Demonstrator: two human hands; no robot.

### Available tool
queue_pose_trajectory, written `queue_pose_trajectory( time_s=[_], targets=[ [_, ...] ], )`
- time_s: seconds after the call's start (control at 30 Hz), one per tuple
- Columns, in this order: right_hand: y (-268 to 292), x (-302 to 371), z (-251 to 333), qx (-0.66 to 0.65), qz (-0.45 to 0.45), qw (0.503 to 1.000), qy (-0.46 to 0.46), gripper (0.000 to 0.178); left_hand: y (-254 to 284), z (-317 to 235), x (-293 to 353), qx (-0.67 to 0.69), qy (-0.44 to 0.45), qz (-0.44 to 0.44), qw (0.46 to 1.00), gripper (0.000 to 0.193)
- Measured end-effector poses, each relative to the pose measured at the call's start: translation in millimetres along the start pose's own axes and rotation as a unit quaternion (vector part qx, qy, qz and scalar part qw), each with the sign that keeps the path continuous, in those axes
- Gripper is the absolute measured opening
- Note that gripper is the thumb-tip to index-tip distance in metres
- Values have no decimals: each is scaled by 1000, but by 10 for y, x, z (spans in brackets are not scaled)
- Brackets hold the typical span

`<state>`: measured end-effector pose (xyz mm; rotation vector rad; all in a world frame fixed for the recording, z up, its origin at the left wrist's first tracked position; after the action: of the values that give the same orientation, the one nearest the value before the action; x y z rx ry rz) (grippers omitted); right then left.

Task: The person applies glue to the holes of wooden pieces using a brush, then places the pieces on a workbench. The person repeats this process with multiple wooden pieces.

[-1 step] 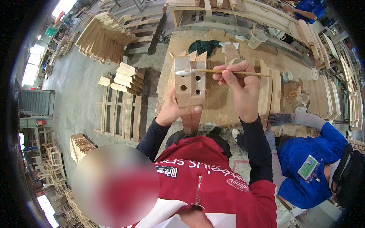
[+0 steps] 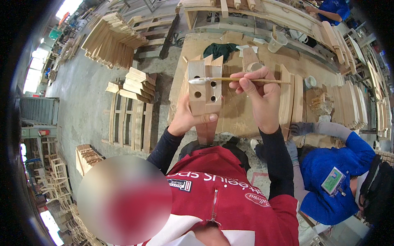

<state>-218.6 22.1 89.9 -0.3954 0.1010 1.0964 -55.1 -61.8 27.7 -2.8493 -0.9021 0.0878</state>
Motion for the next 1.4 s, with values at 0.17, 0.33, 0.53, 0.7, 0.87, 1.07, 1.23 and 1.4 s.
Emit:
queue_pose_trajectory(
  time_s=[0.17,0.33,0.53,0.7,0.87,1.07,1.23,1.4],
  targets=[
    [1,179,31,-8,-30,999,-7,14,-7,-50,25,-5,-12,-2,1000,79],
    [-31,216,32,-14,-47,999,2,15,62,-53,-37,-24,-11,-1,1000,79],
    [-41,306,1,10,-71,997,-12,12,104,-44,-26,-22,3,-16,1000,76],
    [-72,281,-6,7,-75,997,-3,13,108,-44,-32,-20,-6,-19,1000,76],
    [-68,141,-2,-7,-92,996,14,16,85,-78,-37,-17,-27,-13,999,78],
    [-44,-77,8,-8,-94,995,23,15,46,-131,-21,-32,-40,-9,999,81],
    [-66,-250,52,-22,-80,996,22,15,43,-124,25,-28,-33,-12,999,81],
    [-113,-408,76,-3,-70,997,22,16,96,-129,66,-23,-42,-29,998,81]
  ],
)
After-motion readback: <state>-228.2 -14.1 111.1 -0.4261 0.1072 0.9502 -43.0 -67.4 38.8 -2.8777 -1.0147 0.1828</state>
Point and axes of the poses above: each hand's wrist, its own x-axis away from the middle knuckle, its own y-axis out of the back of the hand, z = x × y, the point moved 8 cm from there along -x, towards the middle knuckle, and after that the axes turned 1 degree about z, right-handed, at the moved point
